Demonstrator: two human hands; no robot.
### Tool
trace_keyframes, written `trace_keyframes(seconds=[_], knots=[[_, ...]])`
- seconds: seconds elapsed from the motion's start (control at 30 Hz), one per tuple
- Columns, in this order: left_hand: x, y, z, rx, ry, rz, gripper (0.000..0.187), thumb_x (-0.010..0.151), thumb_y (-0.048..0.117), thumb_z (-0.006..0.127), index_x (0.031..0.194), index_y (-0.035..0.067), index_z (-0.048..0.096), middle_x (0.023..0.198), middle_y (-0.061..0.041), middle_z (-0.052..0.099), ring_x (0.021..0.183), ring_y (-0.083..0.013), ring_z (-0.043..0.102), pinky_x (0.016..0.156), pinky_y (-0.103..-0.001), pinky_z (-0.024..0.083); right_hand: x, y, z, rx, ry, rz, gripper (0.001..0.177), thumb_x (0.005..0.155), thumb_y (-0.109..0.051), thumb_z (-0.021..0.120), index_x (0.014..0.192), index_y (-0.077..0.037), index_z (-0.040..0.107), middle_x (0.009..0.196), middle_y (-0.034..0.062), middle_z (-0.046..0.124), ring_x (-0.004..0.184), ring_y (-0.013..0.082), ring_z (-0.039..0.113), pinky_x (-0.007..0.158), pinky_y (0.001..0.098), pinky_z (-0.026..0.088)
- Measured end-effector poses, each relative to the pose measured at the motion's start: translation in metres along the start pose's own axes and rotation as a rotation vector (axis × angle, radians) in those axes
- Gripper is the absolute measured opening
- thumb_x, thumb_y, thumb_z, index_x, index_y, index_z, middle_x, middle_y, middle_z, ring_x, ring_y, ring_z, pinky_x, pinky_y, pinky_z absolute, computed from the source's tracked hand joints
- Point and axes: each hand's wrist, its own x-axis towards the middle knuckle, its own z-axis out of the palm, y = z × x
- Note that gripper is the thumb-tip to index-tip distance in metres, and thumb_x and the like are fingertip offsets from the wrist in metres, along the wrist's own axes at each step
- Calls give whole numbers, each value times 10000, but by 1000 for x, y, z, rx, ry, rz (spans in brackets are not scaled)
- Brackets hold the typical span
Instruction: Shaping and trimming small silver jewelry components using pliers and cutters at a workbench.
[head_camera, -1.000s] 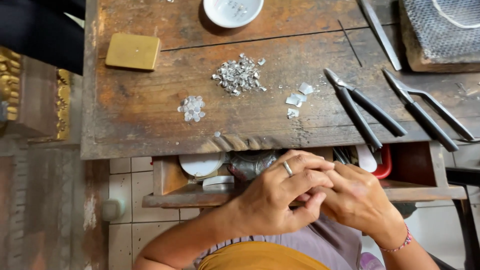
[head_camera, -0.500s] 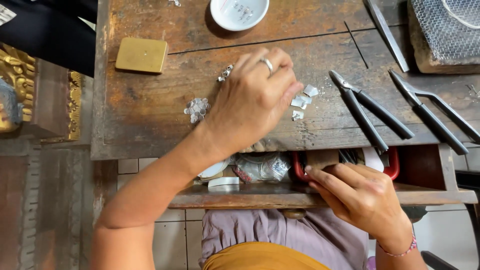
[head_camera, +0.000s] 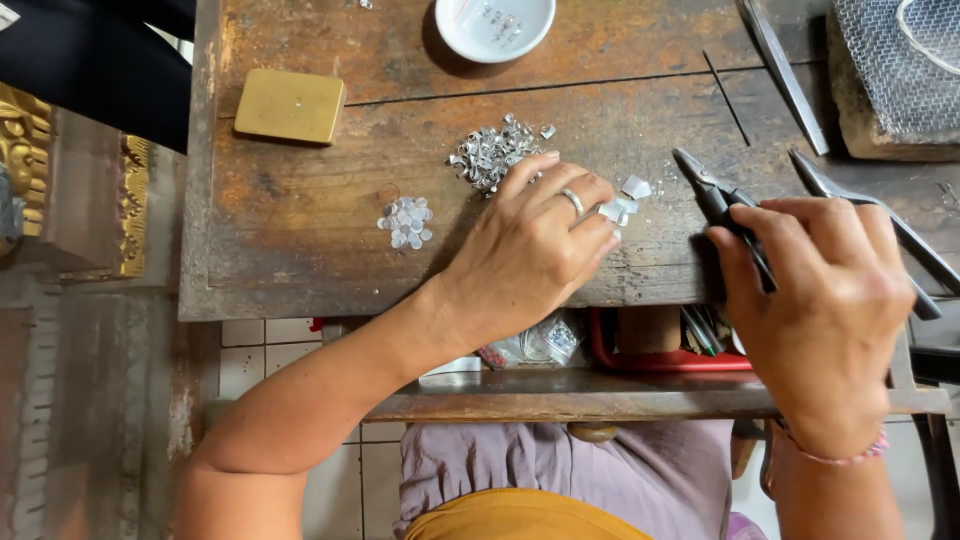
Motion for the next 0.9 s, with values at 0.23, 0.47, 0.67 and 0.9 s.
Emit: trace_keyframes(seconds=[0.23,0.47,0.67,0.9], knots=[[2,1,-5,-17,-11,-38,185,869,-2,830,902,26,650,1027,-121,643,969,-298,621,1045,-506,441,-3,0,8,-4,52,12,167,1200,-182,852,1119,-51,788,1089,118,707,908,335,585,821,426,478],[5,6,11,99,5,-58,94,955,36,744,1038,38,700,1052,-133,676,1006,-312,631,1022,-502,454,-3,0,10,96,85,22,142,1170,-112,832,1083,-28,758,1040,136,665,875,357,518,798,447,433],[6,8,13,115,15,-90,154,880,57,817,882,72,664,960,-74,625,888,-267,577,861,-427,429,-4,3,13,120,127,6,152,1163,-122,845,1079,-31,758,1018,138,625,869,352,496,786,447,422],[4,1,9,-25,56,-108,154,889,9,806,917,73,669,883,-52,657,828,-255,624,785,-422,473,-5,4,14,138,154,-1,166,1148,-130,860,1061,-37,754,977,124,593,840,335,465,765,434,405]])
